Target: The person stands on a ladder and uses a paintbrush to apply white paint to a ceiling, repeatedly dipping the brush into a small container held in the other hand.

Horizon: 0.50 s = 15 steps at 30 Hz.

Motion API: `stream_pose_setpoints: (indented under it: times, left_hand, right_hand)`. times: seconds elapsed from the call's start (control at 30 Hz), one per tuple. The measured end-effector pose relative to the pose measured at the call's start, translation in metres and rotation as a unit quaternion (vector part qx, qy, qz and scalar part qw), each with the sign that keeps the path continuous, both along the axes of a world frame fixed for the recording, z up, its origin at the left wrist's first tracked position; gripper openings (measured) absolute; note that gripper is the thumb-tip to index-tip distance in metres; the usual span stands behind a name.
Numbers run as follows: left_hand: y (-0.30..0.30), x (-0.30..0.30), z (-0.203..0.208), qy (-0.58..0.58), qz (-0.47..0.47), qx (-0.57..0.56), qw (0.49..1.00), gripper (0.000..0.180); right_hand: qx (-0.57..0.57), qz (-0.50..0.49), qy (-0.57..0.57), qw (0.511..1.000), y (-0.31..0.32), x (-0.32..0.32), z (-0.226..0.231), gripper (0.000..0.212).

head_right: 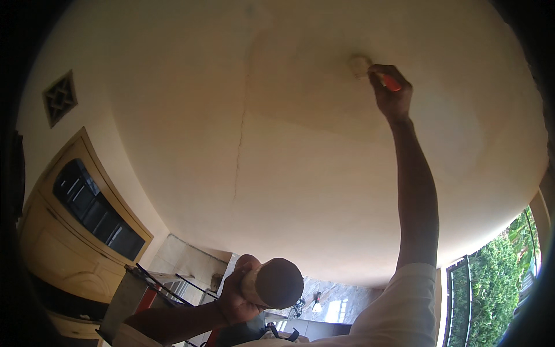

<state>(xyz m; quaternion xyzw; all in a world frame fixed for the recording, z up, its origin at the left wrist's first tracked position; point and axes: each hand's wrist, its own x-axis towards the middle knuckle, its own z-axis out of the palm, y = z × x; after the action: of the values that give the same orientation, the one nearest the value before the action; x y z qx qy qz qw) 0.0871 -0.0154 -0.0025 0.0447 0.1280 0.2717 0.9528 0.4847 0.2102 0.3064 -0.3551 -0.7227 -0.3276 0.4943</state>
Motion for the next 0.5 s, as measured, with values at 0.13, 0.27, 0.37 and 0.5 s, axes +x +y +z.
stream_pose_setpoints:
  times: [0.13,0.27,0.37,0.5]
  left_hand:
    - [0.001,0.006,-0.020,-0.033,-0.008,-0.026,0.999,0.062]
    - [0.003,0.006,-0.031,-0.084,-0.025,-0.026,0.996,0.062]
    - [0.005,0.004,-0.010,-0.058,-0.022,-0.023,0.998,0.038]
    - [0.005,0.000,-0.006,-0.030,0.004,0.002,1.000,0.026]
  right_hand:
    - [0.256,-0.179,-0.159,0.937,-0.030,0.021,0.061,0.015]
    - [0.164,-0.199,-0.240,0.936,-0.006,-0.001,-0.022,0.020]
    - [0.027,-0.105,-0.300,0.948,0.008,-0.045,-0.123,0.022]
    - [-0.062,0.002,-0.187,0.980,0.009,-0.056,-0.157,0.023]
